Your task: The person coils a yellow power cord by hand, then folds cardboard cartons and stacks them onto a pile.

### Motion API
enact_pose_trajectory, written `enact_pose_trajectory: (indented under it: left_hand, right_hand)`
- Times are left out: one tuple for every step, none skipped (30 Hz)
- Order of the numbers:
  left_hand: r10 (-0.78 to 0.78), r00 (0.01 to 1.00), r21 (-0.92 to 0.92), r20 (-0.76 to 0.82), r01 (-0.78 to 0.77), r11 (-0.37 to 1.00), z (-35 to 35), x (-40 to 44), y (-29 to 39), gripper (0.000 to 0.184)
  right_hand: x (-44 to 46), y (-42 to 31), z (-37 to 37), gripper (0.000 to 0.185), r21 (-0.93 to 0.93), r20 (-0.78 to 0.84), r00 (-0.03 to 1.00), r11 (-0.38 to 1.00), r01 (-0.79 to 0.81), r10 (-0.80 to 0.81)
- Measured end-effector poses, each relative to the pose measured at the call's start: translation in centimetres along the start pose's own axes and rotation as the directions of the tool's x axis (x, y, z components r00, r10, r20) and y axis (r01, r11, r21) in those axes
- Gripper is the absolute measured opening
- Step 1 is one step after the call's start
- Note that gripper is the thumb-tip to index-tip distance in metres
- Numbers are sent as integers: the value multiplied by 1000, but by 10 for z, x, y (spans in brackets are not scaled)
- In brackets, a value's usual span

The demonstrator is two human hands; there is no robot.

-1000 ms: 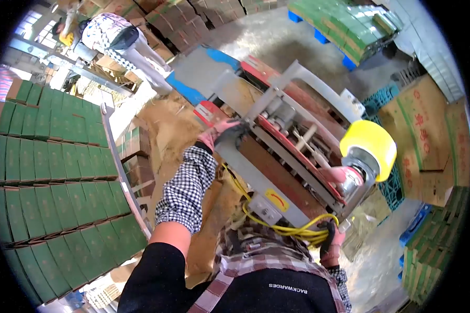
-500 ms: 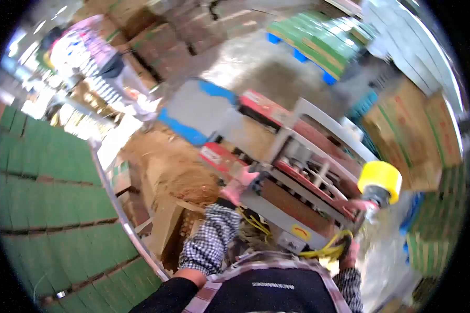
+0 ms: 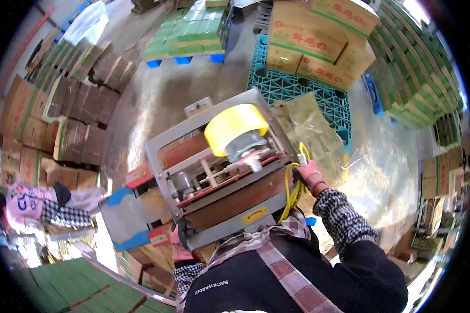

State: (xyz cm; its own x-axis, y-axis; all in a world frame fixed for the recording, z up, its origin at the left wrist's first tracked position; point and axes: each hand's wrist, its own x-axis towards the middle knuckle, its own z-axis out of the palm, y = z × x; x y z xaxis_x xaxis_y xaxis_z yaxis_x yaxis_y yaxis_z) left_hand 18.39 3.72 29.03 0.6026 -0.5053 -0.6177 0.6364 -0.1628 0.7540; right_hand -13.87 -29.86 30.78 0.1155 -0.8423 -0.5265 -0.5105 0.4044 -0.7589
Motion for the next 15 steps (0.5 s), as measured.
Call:
enact_pose_trajectory:
  left_hand:
    - [27,999,-54,37,-25,998,0,0,2,14]
    - [26,1000,-77,15,-25,997,3,0,6,14]
    - [27,1000,-104,-10,-27,994,8,1,12,13]
    - [34,999,-136,-33,-39,990,8,4,16,13]
    - [46,999,-166,-4,-46,985,-3,14,13,13]
    - [55,998,-137,-40,-60,989,0,18,22,14]
    - [60,995,-103,-75,-67,992,2,15,24,15]
    - [66,991,-68,-112,-74,995,6,15,29,16]
    - [112,988,37,-102,-108,993,-1,22,27,19]
    - [55,992,-86,-111,-64,994,-2,31,30,21]
    - [66,987,-82,-146,-78,994,-4,34,30,23]
    - [66,985,-80,-162,-79,994,2,36,36,22]
    - [67,980,-64,-185,-80,995,5,42,41,22]
    - [76,976,-48,-206,-88,995,6,46,39,22]
    - [80,968,-34,-239,-90,995,9,49,43,21]
  right_hand:
    - [3,-7,6,22,-27,21,1000,999,22,-22]
    - [10,-13,7,20,-61,45,998,997,46,-43]
    - [33,-6,14,26,-130,43,998,990,57,-51]
    - [45,-12,22,31,-199,40,997,977,76,-69]
    - [55,-19,27,39,-271,46,994,957,105,-96]
    - [50,-43,33,39,-242,91,993,966,91,-71]
    - [45,-57,39,33,-261,73,992,958,119,-104]
    - [47,-71,43,28,-279,58,989,949,146,-135]
    - [54,-82,48,30,-310,75,986,936,165,-149]
    - [56,-93,54,29,-272,84,984,946,175,-158]
    - [72,-88,66,32,-313,83,978,927,207,-191]
    - [90,-87,76,36,-356,79,971,904,237,-224]
    - [80,-116,75,45,-513,77,977,832,209,-198]
    - [87,-124,75,49,-525,111,976,823,218,-188]
    - [95,-132,78,48,-512,128,969,822,247,-211]
